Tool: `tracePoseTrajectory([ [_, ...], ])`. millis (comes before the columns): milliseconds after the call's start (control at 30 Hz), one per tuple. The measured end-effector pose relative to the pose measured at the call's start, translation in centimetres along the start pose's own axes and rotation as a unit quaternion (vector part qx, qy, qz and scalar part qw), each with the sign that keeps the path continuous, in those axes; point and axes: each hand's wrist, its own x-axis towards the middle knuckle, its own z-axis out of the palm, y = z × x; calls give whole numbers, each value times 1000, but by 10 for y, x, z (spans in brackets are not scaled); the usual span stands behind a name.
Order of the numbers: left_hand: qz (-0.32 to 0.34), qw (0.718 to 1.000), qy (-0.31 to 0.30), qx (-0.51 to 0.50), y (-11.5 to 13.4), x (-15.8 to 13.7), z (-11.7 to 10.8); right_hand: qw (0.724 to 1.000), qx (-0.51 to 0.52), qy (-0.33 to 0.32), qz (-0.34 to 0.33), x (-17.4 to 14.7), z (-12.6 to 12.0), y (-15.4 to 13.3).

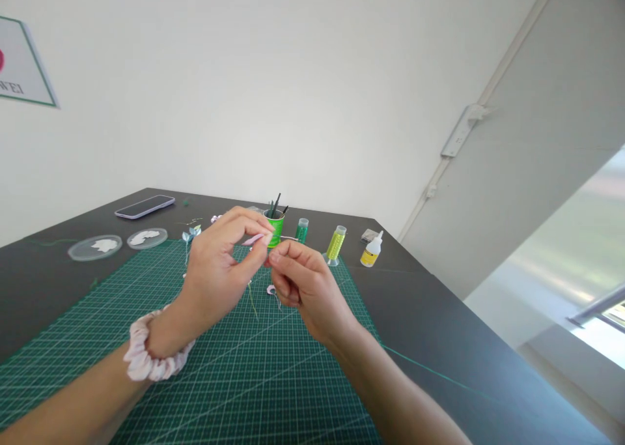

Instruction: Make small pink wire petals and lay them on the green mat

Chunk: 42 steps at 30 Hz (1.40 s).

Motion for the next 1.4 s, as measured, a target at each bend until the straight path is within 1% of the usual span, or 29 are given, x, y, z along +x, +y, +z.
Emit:
tracePoseTrajectory([
  [133,39,998,-2,42,2,3,-1,991,-114,37,-56,-6,7,-4],
  [200,52,997,-6,50,1,3,-2,973,-198,63,-99,-10,6,-7],
  [267,61,997,-12,52,0,3,-2,937,-300,95,-153,-13,4,-8],
  [333,72,996,-21,53,-2,1,-2,890,-392,114,-202,-15,0,-10],
  [400,86,994,-33,52,-3,-1,-2,850,-454,121,-236,-15,-4,-12],
  [433,92,994,-40,50,-4,-1,-2,835,-475,124,-248,-15,-6,-14],
  [467,95,993,-47,47,-4,-2,-2,822,-491,128,-257,-15,-8,-16],
  [533,95,993,-59,36,-4,-3,-2,805,-512,134,-267,-14,-12,-20],
  [600,92,993,-70,22,-4,-3,-1,800,-521,129,-269,-13,-17,-23],
  [667,90,992,-84,8,-4,-3,-1,806,-519,115,-261,-13,-20,-26],
  [767,80,991,-105,-15,-3,-3,0,833,-497,85,-227,-11,-25,-30],
  [900,47,991,-113,-53,0,-3,0,899,-400,42,-174,-6,-31,-34],
  [1000,14,990,-108,-85,2,-2,0,952,-284,-8,-116,1,-37,-31],
  [1067,-3,990,-101,-97,3,-2,0,978,-193,-43,-61,5,-40,-26],
  [1133,-14,992,-83,-98,2,-3,1,991,-113,-73,-11,8,-39,-19],
  [1200,-20,994,-61,-90,0,-3,1,994,-60,-89,18,9,-35,-12],
  [1300,-23,998,-33,-54,-1,-2,1,996,-10,-84,30,8,-22,-3],
  [1400,-7,1000,-14,-6,0,-1,0,999,9,-48,19,5,-8,1],
])
